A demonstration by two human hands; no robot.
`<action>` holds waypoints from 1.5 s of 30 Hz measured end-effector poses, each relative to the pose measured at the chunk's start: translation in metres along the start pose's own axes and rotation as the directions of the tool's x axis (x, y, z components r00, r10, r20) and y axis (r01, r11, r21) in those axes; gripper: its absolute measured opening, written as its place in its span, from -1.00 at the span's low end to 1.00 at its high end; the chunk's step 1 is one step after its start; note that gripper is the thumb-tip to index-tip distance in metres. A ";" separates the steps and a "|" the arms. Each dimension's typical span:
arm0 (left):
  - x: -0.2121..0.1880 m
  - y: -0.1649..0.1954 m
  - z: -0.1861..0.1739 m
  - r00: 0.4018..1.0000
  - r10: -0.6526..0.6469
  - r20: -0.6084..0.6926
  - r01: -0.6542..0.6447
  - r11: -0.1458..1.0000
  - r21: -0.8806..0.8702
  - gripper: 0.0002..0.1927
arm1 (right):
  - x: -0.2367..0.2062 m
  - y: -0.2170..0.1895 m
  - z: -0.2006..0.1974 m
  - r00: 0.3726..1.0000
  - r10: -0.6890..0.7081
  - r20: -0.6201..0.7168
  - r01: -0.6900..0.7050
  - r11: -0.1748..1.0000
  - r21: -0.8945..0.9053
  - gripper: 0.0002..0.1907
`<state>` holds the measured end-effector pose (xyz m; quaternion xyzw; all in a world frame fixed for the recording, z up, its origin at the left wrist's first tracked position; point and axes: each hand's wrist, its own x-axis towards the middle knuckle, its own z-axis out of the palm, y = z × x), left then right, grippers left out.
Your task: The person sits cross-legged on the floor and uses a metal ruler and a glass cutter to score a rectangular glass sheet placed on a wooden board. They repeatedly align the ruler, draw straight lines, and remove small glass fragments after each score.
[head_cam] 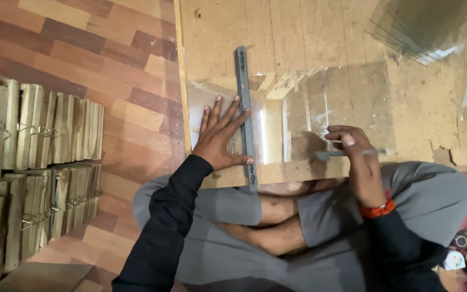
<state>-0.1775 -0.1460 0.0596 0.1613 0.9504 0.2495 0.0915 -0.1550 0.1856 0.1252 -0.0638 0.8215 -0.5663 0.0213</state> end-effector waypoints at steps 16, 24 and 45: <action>0.002 0.003 0.003 0.998 -0.052 0.025 0.051 0.998 0.027 0.39 | -0.049 -0.026 0.091 0.983 -0.183 -0.009 0.174 0.951 -0.255 -0.76; 0.001 0.003 0.001 0.998 -0.053 0.024 0.052 0.998 0.018 0.39 | -0.041 -0.046 0.097 0.969 -0.201 0.147 0.248 0.831 -0.499 -0.81; -0.001 0.003 -0.006 0.999 -0.030 -0.012 0.029 0.998 -0.050 0.32 | 0.119 -0.040 0.133 0.959 -0.284 0.023 0.255 0.822 -0.510 -0.79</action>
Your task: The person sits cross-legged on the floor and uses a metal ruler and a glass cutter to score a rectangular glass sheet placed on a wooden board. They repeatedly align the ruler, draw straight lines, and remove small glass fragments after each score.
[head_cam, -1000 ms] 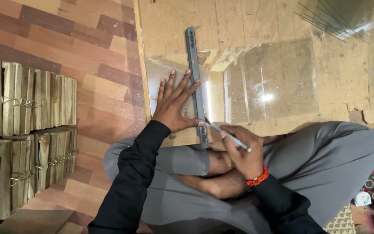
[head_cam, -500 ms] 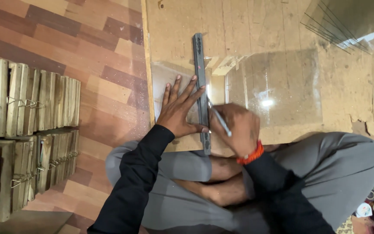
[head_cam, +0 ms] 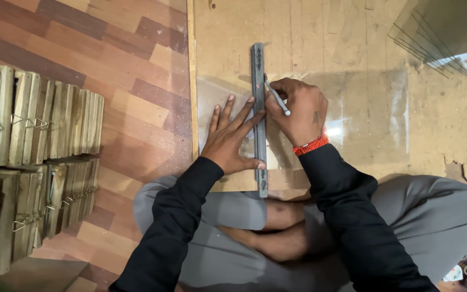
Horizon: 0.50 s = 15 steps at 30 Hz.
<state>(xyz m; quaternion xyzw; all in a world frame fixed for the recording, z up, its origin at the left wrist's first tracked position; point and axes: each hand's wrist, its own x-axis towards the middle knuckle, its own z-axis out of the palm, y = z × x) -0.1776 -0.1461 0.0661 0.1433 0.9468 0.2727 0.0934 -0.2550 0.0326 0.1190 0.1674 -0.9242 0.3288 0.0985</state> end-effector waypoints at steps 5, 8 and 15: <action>0.000 0.000 0.000 1.000 -0.012 0.020 0.012 1.000 -0.001 0.31 | 0.013 -0.002 -0.005 0.997 -0.007 0.074 0.008 1.000 -0.013 -0.79; 0.000 0.001 -0.001 1.000 -0.019 0.022 0.019 1.000 0.004 0.31 | 0.039 -0.001 -0.010 0.983 0.043 0.177 -0.033 0.998 -0.059 -0.82; 0.002 0.004 -0.004 1.000 -0.013 0.024 0.013 1.000 -0.005 0.32 | 0.051 -0.004 -0.018 0.969 0.087 0.233 -0.078 0.996 -0.049 -0.82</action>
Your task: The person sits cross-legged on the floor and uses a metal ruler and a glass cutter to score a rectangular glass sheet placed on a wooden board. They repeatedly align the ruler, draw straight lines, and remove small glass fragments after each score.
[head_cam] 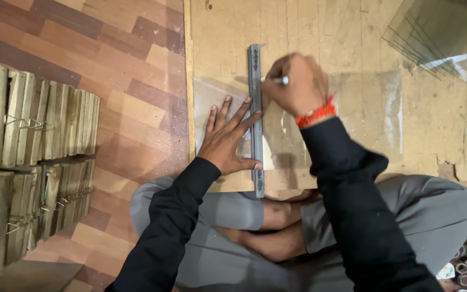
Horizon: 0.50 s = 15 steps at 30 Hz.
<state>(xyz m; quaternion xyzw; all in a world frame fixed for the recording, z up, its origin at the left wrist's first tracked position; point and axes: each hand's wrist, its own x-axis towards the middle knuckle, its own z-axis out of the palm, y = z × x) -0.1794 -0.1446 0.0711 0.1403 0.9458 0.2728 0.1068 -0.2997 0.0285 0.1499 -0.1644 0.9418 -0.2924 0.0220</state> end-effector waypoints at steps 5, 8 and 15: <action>-0.003 -0.001 0.002 1.000 0.004 -0.019 -0.004 1.000 0.007 0.32 | -0.070 -0.008 0.000 1.000 -0.001 0.027 0.000 0.999 0.036 -0.84; -0.003 -0.002 0.005 1.000 -0.002 -0.025 0.002 1.000 0.003 0.31 | -0.122 -0.021 -0.003 0.999 0.010 0.046 -0.013 0.997 0.080 -0.86; -0.001 -0.001 0.006 1.000 -0.003 -0.027 0.004 0.999 0.040 0.33 | -0.180 -0.042 -0.010 0.981 0.096 0.170 -0.092 0.995 -0.035 -0.83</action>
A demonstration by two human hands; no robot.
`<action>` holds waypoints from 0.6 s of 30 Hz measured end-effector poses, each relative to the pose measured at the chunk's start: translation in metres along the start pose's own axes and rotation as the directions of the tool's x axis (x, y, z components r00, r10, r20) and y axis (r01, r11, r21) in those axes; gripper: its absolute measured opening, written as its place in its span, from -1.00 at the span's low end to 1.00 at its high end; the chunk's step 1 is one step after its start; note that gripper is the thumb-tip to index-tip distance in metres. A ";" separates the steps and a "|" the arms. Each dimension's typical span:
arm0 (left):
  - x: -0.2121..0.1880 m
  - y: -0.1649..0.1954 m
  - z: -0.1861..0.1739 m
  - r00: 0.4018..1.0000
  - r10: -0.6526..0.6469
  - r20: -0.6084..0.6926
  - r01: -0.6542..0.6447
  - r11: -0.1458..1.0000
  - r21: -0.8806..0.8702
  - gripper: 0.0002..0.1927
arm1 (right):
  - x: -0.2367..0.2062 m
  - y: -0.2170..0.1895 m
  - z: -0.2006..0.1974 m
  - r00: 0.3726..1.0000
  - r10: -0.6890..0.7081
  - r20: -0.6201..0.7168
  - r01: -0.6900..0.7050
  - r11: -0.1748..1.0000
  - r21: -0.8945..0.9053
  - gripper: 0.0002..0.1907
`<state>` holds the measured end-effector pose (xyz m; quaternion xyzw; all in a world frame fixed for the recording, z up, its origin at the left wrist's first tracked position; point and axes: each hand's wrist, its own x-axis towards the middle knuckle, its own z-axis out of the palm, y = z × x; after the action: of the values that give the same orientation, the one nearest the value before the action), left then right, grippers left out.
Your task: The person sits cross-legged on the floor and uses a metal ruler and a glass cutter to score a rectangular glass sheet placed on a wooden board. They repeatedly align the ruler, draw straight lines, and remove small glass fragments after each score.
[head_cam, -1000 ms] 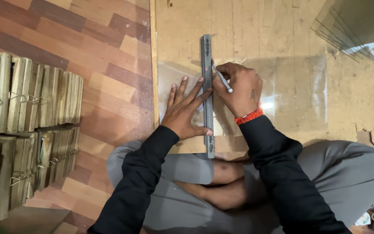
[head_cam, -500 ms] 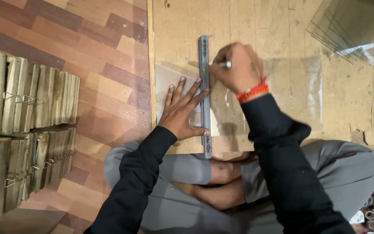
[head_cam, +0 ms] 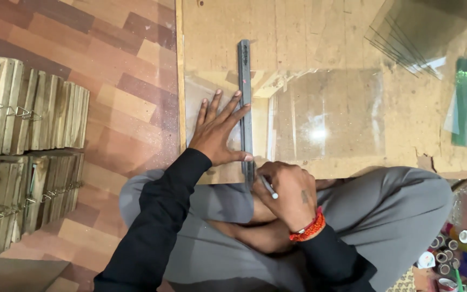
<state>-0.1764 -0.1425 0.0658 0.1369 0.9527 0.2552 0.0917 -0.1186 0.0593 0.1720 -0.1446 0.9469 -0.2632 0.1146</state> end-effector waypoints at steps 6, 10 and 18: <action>0.001 0.003 -0.001 0.999 -0.016 0.033 0.013 0.996 0.088 0.29 | -0.015 0.006 -0.005 0.985 0.035 -0.167 -0.009 0.988 0.156 -0.79; 0.006 0.021 0.025 0.998 0.013 -0.055 -0.007 0.995 0.098 0.02 | -0.034 0.038 -0.002 0.951 0.073 -0.299 0.078 0.883 0.464 -0.70; -0.045 0.023 0.047 0.970 -0.042 -0.238 0.080 0.985 0.153 -0.26 | -0.118 0.084 0.052 0.904 0.294 0.310 -0.379 0.217 0.900 -0.47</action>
<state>-0.1174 -0.1159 0.0424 0.0833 0.9782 0.1887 -0.0245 -0.0110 0.1432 0.1010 0.1493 0.6103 -0.7313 0.2655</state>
